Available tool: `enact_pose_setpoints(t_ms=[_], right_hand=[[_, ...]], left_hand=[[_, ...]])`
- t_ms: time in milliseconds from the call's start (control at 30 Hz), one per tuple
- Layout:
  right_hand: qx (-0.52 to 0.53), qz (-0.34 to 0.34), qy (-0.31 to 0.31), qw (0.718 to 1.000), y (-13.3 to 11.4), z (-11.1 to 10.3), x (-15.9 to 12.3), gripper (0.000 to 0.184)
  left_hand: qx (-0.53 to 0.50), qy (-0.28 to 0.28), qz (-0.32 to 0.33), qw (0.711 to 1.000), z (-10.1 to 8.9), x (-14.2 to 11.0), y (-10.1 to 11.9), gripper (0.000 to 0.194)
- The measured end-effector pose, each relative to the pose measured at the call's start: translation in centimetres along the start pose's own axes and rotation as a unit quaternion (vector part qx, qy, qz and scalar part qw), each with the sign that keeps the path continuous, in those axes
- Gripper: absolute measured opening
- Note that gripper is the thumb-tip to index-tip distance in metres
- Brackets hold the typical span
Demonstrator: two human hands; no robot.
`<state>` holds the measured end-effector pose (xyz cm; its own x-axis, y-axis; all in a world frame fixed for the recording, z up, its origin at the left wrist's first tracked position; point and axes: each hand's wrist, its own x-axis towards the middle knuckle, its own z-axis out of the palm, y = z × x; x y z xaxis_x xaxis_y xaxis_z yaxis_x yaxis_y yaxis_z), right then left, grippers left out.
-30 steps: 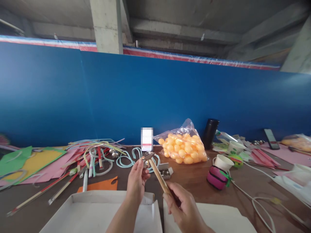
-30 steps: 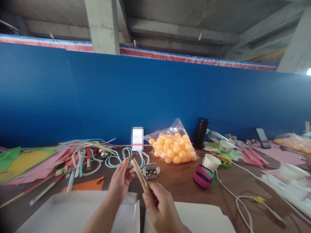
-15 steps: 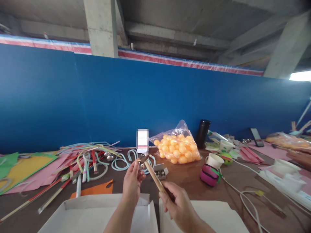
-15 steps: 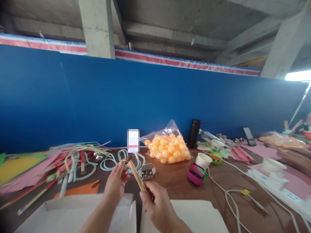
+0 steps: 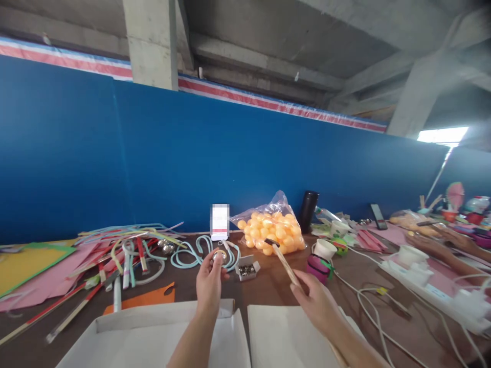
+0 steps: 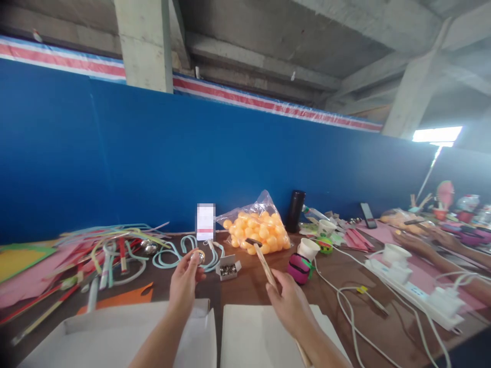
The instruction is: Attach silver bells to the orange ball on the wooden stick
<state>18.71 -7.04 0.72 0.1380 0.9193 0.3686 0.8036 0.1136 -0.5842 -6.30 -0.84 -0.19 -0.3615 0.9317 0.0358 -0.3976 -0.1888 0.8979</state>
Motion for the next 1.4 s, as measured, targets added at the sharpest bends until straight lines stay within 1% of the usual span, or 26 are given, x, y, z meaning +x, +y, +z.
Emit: enact_pose_setpoints(t_ms=[133, 300, 400, 500, 600, 667, 733, 800, 933, 1000, 1067, 1167, 1300, 1400], right_hand=[[-0.108, 0.015, -0.032, 0.994, 2.1, -0.3, -1.6, 0.037], [-0.215, 0.078, -0.071, 0.971, 2.8, 0.3, -2.6, 0.038], [-0.240, 0.083, -0.085, 0.963, 2.4, 0.4, -2.8, 0.038], [-0.259, 0.066, -0.092, 0.959, 1.6, -0.1, -2.8, 0.036], [-0.271, 0.035, -0.078, 0.959, 0.5, -0.7, -2.4, 0.029], [-0.259, 0.024, -0.063, 0.964, -0.5, -0.7, -1.7, 0.027], [-0.224, 0.002, -0.058, 0.973, -2.1, 0.0, -0.7, 0.030], [-0.183, -0.025, -0.055, 0.981, -4.1, 1.1, 0.5, 0.034], [-0.161, -0.052, -0.109, 0.979, -8.1, 4.1, 3.4, 0.027], [-0.169, -0.032, -0.130, 0.976, -9.3, 5.4, 4.7, 0.025], [-0.174, -0.021, -0.148, 0.973, -9.7, 6.3, 5.6, 0.024], [-0.170, -0.025, -0.154, 0.973, -9.2, 7.3, 6.2, 0.024], [-0.153, -0.032, -0.146, 0.977, -8.2, 8.3, 6.2, 0.023], [-0.150, -0.030, -0.134, 0.979, -7.9, 8.6, 6.2, 0.020]], left_hand=[[-0.006, -0.004, -0.003, 1.000, 0.1, -0.1, 0.1, 0.056], [0.003, -0.004, -0.011, 1.000, 0.2, -0.2, 0.3, 0.056], [0.017, -0.012, -0.013, 1.000, 0.1, -0.2, 0.2, 0.057], [0.020, -0.020, -0.008, 1.000, 0.1, -0.2, 0.2, 0.058], [0.015, -0.012, -0.009, 1.000, 0.3, -0.3, 0.2, 0.056], [0.016, -0.007, -0.009, 1.000, 0.4, -0.4, 0.3, 0.055], [0.026, -0.003, -0.002, 1.000, 0.5, -0.5, 0.4, 0.054], [0.045, 0.004, 0.008, 0.999, 0.6, -0.7, 0.5, 0.053], [0.084, 0.008, 0.031, 0.996, 0.5, -0.9, 0.6, 0.052], [0.088, 0.013, 0.038, 0.995, 0.4, -1.0, 0.5, 0.051], [0.085, 0.014, 0.036, 0.996, 0.5, -1.0, 0.4, 0.052], [0.085, 0.012, 0.028, 0.996, 0.6, -0.9, 0.1, 0.052], [0.085, 0.007, 0.027, 0.996, 0.7, -0.7, -0.2, 0.053], [0.096, 0.003, 0.033, 0.995, 0.7, -0.6, -0.3, 0.054]])
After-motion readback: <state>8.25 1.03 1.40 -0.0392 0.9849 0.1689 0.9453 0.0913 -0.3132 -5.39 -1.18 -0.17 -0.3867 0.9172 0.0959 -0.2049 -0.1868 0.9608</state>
